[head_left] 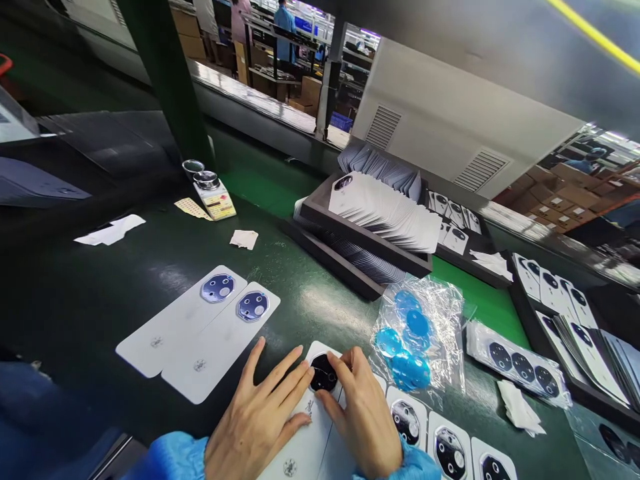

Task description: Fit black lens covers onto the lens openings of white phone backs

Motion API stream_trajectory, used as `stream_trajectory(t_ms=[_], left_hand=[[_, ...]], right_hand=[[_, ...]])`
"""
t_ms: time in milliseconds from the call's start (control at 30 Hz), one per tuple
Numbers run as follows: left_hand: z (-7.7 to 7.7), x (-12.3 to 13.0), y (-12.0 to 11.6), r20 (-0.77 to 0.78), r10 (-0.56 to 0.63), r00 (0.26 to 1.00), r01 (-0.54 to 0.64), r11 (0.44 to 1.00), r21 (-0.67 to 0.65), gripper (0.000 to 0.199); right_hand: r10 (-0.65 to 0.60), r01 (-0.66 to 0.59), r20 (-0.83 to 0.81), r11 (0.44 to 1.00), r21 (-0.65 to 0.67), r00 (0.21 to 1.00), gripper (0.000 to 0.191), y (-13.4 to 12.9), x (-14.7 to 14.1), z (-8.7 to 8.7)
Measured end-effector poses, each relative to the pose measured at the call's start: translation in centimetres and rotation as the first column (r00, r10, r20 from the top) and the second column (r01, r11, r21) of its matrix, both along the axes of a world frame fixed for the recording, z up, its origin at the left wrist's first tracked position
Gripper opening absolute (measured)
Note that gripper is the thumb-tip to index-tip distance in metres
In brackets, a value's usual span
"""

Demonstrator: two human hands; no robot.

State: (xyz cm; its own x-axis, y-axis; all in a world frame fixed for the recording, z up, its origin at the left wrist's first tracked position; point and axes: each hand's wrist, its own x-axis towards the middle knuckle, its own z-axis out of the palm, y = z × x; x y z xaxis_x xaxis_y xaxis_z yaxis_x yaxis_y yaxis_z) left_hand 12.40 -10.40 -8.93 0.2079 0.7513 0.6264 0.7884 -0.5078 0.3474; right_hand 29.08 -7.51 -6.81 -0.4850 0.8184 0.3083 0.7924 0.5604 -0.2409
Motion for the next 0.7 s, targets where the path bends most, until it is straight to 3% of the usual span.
stream_trajectory(t_ms=[100, 233, 400, 700], left_hand=[[0.15, 0.06, 0.01, -0.007, 0.003, 1.000, -0.003, 1.000, -0.007, 0.037], [0.24, 0.02, -0.08, -0.033, 0.011, 0.999, -0.011, 1.000, -0.014, 0.036], [0.25, 0.23, -0.08, -0.070, 0.023, 0.997, -0.023, 1.000, 0.001, 0.038], [0.84, 0.68, 0.13, -0.180, 0.063, 0.982, -0.048, 0.995, 0.087, 0.046]], right_hand=[[0.004, -0.004, 0.004, 1.000, 0.009, 1.000, 0.062, 0.03, 0.20, -0.02], [0.016, -0.015, -0.009, 0.997, 0.073, 1.000, 0.028, 0.08, 0.27, 0.18], [-0.009, 0.013, -0.025, 0.988, 0.154, 1.000, 0.047, -0.03, -0.10, 0.32], [-0.020, 0.026, -0.034, 0.983, 0.182, 0.999, 0.039, -0.26, 0.19, 0.56]])
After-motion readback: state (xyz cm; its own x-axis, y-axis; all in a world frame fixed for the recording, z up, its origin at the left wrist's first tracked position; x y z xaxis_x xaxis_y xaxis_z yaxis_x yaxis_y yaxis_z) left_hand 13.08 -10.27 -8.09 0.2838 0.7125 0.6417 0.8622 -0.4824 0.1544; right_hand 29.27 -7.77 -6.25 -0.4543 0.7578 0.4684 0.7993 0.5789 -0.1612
